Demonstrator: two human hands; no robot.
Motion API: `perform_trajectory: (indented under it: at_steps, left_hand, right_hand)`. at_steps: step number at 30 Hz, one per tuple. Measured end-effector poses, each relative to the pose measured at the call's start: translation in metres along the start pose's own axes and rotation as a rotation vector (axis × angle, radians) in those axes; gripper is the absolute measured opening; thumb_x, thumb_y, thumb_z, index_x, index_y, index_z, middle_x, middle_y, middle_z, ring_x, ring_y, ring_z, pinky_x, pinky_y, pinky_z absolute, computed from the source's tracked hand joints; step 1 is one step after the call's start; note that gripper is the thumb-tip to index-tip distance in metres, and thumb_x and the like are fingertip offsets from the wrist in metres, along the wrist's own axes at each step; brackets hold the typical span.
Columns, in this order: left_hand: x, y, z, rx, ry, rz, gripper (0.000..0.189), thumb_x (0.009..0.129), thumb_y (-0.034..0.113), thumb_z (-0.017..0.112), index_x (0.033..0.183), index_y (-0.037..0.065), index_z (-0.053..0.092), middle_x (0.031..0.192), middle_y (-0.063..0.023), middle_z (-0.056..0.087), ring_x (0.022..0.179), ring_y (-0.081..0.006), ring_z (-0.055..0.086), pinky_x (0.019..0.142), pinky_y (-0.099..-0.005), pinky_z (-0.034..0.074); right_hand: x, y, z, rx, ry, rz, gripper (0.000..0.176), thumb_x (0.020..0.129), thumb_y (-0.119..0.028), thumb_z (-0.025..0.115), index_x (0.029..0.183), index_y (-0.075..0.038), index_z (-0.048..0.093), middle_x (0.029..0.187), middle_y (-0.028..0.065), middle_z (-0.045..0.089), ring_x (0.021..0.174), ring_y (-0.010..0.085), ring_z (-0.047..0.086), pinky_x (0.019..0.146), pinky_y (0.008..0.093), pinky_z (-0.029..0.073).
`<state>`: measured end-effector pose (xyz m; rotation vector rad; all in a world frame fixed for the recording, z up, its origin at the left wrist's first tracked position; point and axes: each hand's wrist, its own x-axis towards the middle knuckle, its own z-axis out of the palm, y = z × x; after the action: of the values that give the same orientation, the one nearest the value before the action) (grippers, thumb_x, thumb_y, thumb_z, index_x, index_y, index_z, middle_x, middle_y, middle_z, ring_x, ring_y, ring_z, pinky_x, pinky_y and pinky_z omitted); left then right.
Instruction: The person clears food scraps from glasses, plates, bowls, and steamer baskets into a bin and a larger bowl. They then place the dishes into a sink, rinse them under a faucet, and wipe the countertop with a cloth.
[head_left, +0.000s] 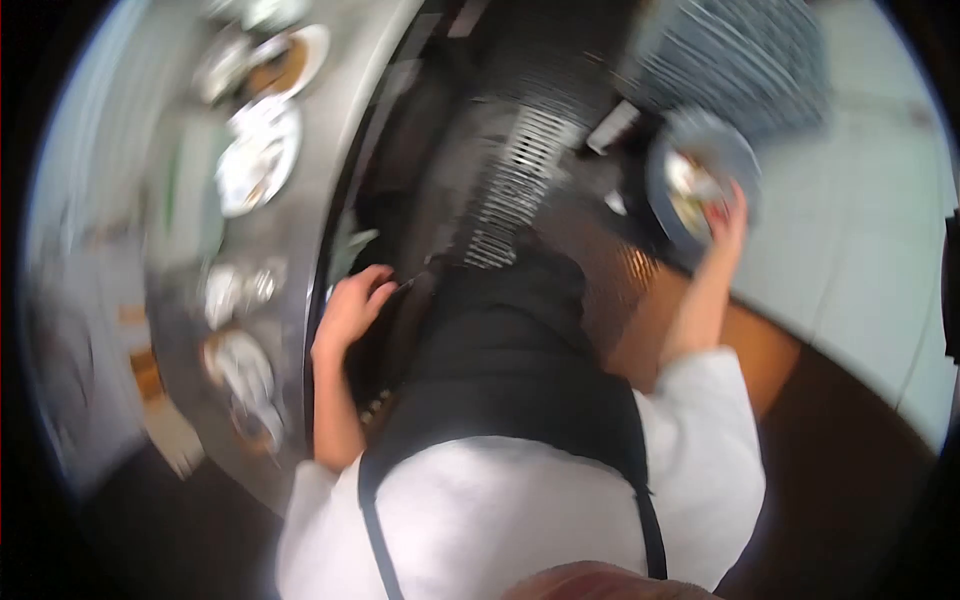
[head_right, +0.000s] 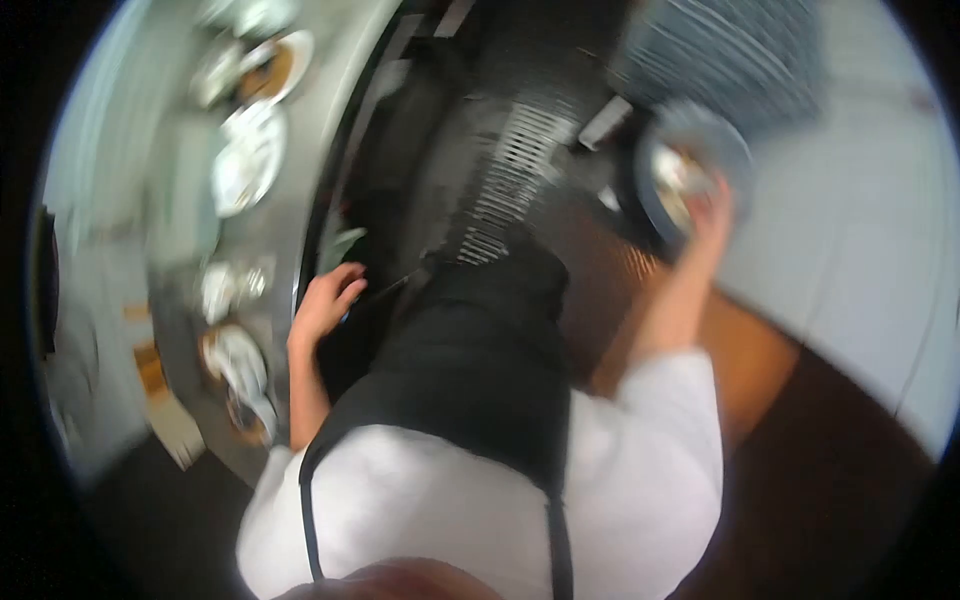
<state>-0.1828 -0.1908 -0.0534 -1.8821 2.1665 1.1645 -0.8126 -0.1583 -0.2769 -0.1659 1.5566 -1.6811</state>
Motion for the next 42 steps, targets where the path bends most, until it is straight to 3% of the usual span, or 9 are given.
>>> perform_trajectory:
  at_steps: [3,6,12,15,21,22,30,31,42]
  left_hand:
    - [-0.004,-0.014,-0.015,0.004,0.161,0.077,0.028,0.088,0.026,0.055,0.106,0.004,0.06,0.094,-0.018,0.065,0.09,-0.0366,0.061,0.078,-0.0426,0.047]
    - [-0.013,-0.041,-0.032,-0.027,0.378,-0.08,0.024,0.086,0.025,0.057,0.098,0.007,0.064,0.083,-0.0158,0.066,0.081,-0.0356,0.062,0.072,-0.0429,0.048]
    - [-0.057,-0.174,-0.099,0.249,0.939,-0.428,0.017,0.082,0.02,0.056,0.09,0.009,0.066,0.085,-0.0128,0.066,0.08,-0.0318,0.063,0.069,-0.0431,0.05]
    - [-0.065,-0.236,-0.131,0.546,0.956,-0.347,0.025,0.077,0.015,0.06,0.102,0.012,0.063,0.098,-0.0133,0.062,0.095,-0.0322,0.059,0.077,-0.0423,0.049]
    - [-0.041,-0.305,-0.164,0.566,0.501,-0.428,0.025,0.068,0.017,0.068,0.093,0.013,0.068,0.091,-0.0125,0.066,0.09,-0.0327,0.063,0.072,-0.0432,0.052]
    - [-0.038,-0.311,-0.168,0.464,0.413,-0.431,0.023,0.067,0.017,0.069,0.089,0.013,0.069,0.088,-0.0131,0.067,0.088,-0.0333,0.064,0.069,-0.0439,0.052]
    - [-0.034,-0.346,-0.149,0.442,0.601,-0.205,0.006,0.063,0.007,0.064,0.068,0.004,0.067,0.071,-0.0177,0.064,0.071,-0.0362,0.065,0.059,-0.0454,0.052]
    - [-0.036,-0.344,-0.152,0.422,0.615,-0.159,0.006,0.063,0.006,0.063,0.067,0.002,0.066,0.07,-0.0187,0.064,0.07,-0.0366,0.065,0.059,-0.0458,0.052]
    - [-0.111,-0.363,-0.205,-0.049,0.746,-0.042,0.013,0.072,0.011,0.063,0.078,0.002,0.07,0.076,-0.0195,0.066,0.069,-0.0345,0.065,0.065,-0.042,0.052]
  right_hand:
    - [0.014,0.006,0.004,-0.155,0.136,0.1,0.035,0.086,-0.029,0.06,0.114,-0.008,0.061,0.116,0.019,0.057,0.099,0.0274,0.059,0.081,0.0389,0.053]
    - [-0.042,-0.002,0.073,-0.419,0.143,-0.311,0.02,0.072,-0.008,0.075,0.086,-0.001,0.062,0.087,0.0104,0.067,0.071,0.0159,0.062,0.056,0.0276,0.052]
    - [-0.049,0.038,0.151,-0.522,-0.161,-0.288,0.056,0.071,-0.009,0.079,0.114,0.001,0.046,0.095,0.0099,0.06,0.083,0.0181,0.06,0.062,0.0278,0.053]
    - [-0.118,0.032,0.241,-0.377,-0.517,-0.282,0.032,0.074,-0.005,0.074,0.097,-0.003,0.052,0.092,0.0043,0.059,0.083,0.0151,0.058,0.071,0.0275,0.051]
    - [-0.203,0.079,0.357,-0.408,-0.736,-0.252,0.064,0.072,0.005,0.072,0.125,-0.006,0.039,0.115,0.0087,0.049,0.102,0.0195,0.053,0.077,0.0289,0.049]
    - [-0.231,0.08,0.375,-0.364,-0.782,-0.272,0.057,0.071,-0.001,0.075,0.119,-0.002,0.045,0.111,0.0068,0.053,0.104,0.0186,0.052,0.092,0.0318,0.043]
    - [-0.359,0.116,0.47,-0.323,-0.902,-0.203,0.062,0.072,0.002,0.072,0.126,-0.004,0.043,0.12,0.0087,0.05,0.106,0.021,0.053,0.093,0.0369,0.044]
    - [-0.373,0.119,0.483,-0.307,-0.919,-0.239,0.061,0.073,0.003,0.069,0.127,-0.003,0.041,0.114,0.0075,0.05,0.1,0.0195,0.052,0.08,0.0322,0.049]
    - [-0.489,0.111,0.59,-0.348,-1.132,-0.363,0.061,0.073,-0.004,0.069,0.128,0.003,0.042,0.121,0.013,0.05,0.105,0.0207,0.05,0.088,0.0314,0.043]
